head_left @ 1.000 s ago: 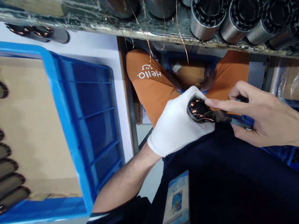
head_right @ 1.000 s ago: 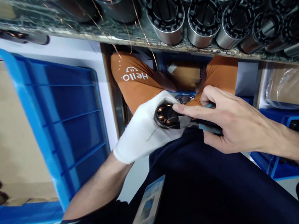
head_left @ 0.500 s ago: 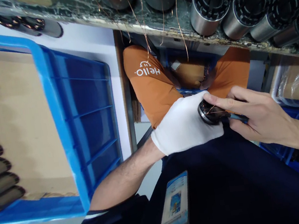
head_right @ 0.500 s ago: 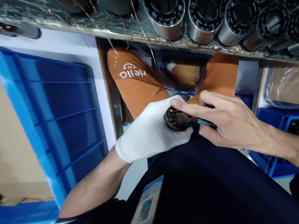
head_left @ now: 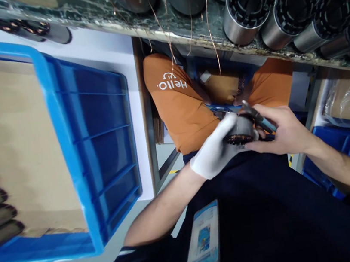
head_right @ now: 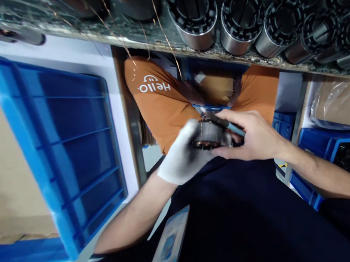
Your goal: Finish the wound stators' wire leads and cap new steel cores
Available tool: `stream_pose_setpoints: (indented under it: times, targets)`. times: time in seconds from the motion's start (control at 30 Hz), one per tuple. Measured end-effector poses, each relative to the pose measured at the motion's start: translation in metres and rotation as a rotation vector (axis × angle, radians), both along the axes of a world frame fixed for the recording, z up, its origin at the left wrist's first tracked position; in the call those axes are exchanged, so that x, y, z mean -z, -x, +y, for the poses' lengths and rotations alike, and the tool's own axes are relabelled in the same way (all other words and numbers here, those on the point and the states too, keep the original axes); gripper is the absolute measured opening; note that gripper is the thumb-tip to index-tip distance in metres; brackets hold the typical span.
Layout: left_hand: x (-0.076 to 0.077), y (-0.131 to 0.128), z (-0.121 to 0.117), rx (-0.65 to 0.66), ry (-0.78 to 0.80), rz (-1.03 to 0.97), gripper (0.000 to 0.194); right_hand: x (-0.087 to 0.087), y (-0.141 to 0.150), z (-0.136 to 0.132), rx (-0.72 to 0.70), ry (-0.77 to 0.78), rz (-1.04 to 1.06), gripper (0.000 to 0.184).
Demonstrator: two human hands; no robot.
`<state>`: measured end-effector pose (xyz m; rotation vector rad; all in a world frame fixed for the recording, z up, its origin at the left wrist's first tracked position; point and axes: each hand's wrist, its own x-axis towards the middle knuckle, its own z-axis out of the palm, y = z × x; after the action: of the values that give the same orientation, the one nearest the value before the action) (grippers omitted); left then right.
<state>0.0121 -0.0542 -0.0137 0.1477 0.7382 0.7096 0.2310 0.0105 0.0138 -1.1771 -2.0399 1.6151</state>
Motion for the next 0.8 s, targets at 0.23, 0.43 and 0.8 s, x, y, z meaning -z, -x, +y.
stream_pose_setpoints:
  times: [0.23,0.43,0.8]
  targets:
    - [-0.017,0.054,0.001,0.208,-1.513,1.059,0.022,0.013,0.01,0.012,-0.163,0.835,0.279,0.051]
    - [-0.048,0.106,-0.013,0.113,-1.34,1.321,0.018,0.018,0.019,-0.004,-0.094,0.926,0.41,0.053]
    - [0.02,0.299,-0.036,-0.161,0.058,2.357,0.028,0.036,0.001,-0.021,0.146,0.773,0.033,0.054]
